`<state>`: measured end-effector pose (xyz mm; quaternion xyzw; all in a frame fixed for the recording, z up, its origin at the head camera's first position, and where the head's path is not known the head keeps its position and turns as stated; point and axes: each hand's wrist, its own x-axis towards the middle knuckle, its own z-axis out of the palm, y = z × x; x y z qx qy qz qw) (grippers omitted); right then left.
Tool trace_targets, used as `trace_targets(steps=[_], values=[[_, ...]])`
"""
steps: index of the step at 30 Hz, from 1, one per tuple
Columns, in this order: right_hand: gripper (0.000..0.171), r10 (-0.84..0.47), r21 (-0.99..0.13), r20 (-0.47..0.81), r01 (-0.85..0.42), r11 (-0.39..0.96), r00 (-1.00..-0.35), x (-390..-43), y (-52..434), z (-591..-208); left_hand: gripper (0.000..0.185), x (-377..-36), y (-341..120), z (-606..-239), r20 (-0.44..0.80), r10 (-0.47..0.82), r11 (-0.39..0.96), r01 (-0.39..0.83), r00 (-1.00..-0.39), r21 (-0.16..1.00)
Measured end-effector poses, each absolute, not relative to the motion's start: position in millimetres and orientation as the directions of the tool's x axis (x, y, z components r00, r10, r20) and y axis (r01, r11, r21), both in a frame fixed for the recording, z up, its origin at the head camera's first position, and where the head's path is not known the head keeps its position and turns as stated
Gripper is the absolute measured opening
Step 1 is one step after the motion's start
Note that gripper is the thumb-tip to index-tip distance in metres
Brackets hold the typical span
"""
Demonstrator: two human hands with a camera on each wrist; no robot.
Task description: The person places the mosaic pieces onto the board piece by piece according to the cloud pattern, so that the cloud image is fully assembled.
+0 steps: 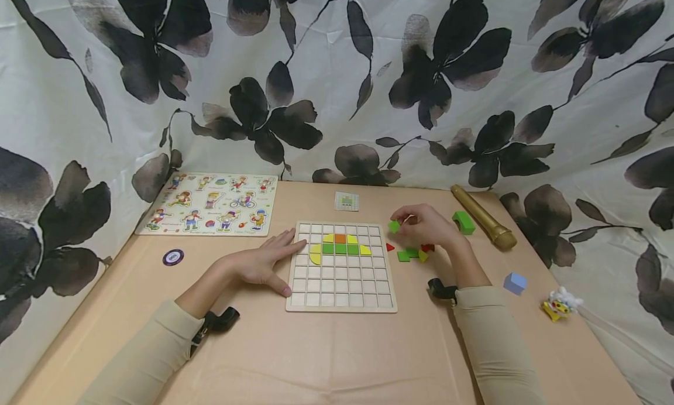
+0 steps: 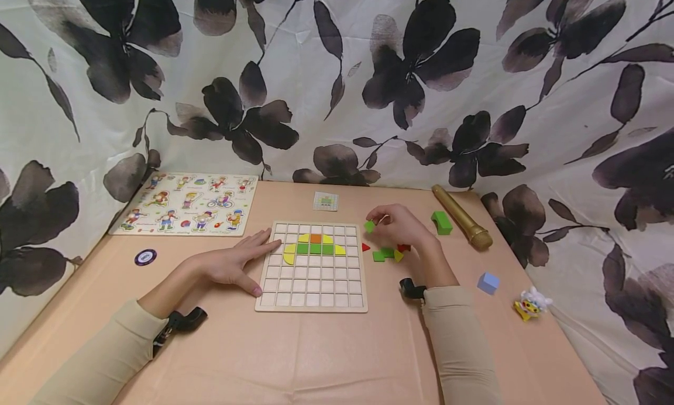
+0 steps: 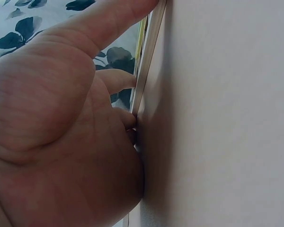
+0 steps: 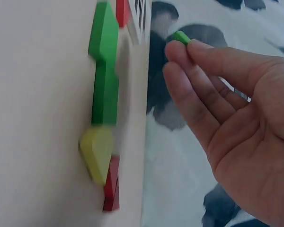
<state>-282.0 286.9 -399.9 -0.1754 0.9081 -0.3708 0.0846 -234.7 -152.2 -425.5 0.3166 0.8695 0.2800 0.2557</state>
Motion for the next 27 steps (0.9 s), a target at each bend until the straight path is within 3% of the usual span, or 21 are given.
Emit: trace_targets(steps=[10,19,27], values=[[0.021,-0.457,-0.68,0.024,-0.35,0.644,-0.889,-274,240,-391,0.117,-236,-152,-429,-0.274,0.691,0.646,0.401,-0.669,0.649],[0.022,-0.681,-0.634,-0.016,-0.519,0.573,-0.732,-275,185,-389,0.117,-236,-152,-428,-0.268,0.687,0.646,0.398,-0.675,0.652],[0.023,-0.769,-0.524,-0.082,-0.629,0.574,-0.634,-269,148,-387,0.116,-235,-153,-426,-0.266,0.688,0.648,0.406,-0.676,0.645]])
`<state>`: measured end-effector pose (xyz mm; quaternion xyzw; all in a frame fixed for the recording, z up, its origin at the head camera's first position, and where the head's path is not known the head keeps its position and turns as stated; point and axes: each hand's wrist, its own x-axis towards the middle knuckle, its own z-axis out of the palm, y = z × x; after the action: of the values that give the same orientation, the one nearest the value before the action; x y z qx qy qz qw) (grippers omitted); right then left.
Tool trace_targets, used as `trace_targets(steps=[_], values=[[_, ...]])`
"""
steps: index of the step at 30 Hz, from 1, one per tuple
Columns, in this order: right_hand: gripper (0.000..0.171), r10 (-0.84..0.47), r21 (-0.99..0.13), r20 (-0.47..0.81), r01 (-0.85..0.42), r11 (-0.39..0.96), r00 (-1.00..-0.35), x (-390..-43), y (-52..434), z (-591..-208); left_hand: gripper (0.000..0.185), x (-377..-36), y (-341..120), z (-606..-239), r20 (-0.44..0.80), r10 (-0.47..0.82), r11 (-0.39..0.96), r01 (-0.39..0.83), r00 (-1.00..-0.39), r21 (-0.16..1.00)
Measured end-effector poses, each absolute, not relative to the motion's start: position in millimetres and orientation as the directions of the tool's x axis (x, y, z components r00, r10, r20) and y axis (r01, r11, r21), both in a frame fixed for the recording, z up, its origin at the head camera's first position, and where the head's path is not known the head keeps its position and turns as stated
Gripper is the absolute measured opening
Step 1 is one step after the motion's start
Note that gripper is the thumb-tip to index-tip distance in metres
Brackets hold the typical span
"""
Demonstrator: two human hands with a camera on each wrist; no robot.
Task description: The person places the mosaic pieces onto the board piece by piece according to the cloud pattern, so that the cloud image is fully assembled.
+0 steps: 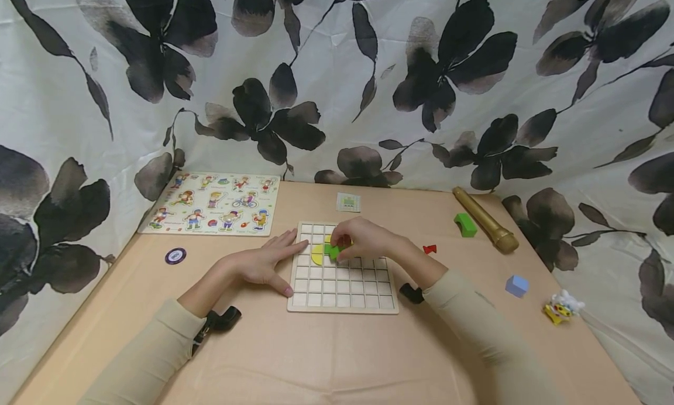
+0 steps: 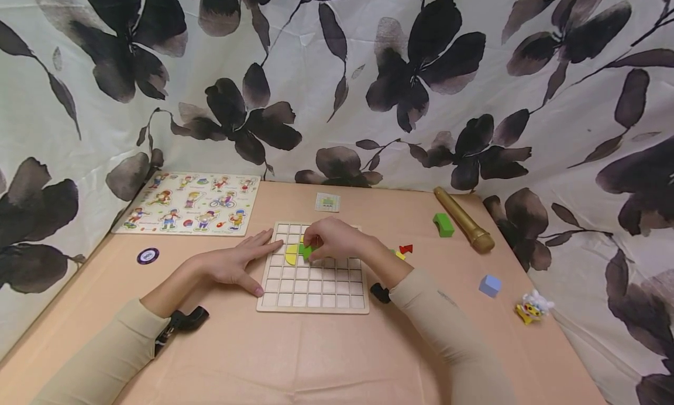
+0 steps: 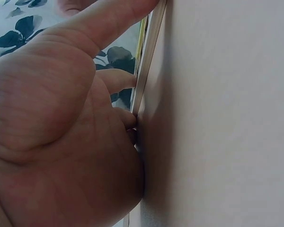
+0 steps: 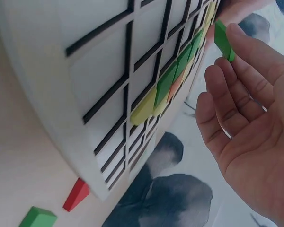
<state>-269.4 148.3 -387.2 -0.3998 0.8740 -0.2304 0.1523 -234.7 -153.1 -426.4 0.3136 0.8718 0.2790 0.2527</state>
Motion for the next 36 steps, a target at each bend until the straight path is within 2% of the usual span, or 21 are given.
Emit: trace_targets(steps=[7,12,23,31,36], values=[[0.018,-0.789,-0.469,-0.14,-0.662,0.585,-0.598,-268,134,-387,0.117,-234,-153,-425,-0.265,0.687,0.647,0.404,-0.676,0.647],[0.017,-0.776,-0.447,-0.169,-0.654,0.61,-0.608,-270,130,-393,0.117,-234,-153,-425,-0.264,0.688,0.647,0.405,-0.676,0.646],[0.023,-0.763,-0.477,-0.176,-0.624,0.619,-0.623,-268,131,-400,0.117,-235,-153,-426,-0.261,0.692,0.642,0.409,-0.673,0.649],[0.033,-0.767,-0.511,-0.137,-0.618,0.597,-0.627,-268,142,-402,0.117,-235,-152,-429,-0.264,0.691,0.643,0.404,-0.673,0.651],[0.034,-0.736,-0.57,-0.052,-0.585,0.577,-0.675,-268,163,-391,0.116,-235,-152,-430,-0.265,0.689,0.647,0.407,-0.675,0.645]])
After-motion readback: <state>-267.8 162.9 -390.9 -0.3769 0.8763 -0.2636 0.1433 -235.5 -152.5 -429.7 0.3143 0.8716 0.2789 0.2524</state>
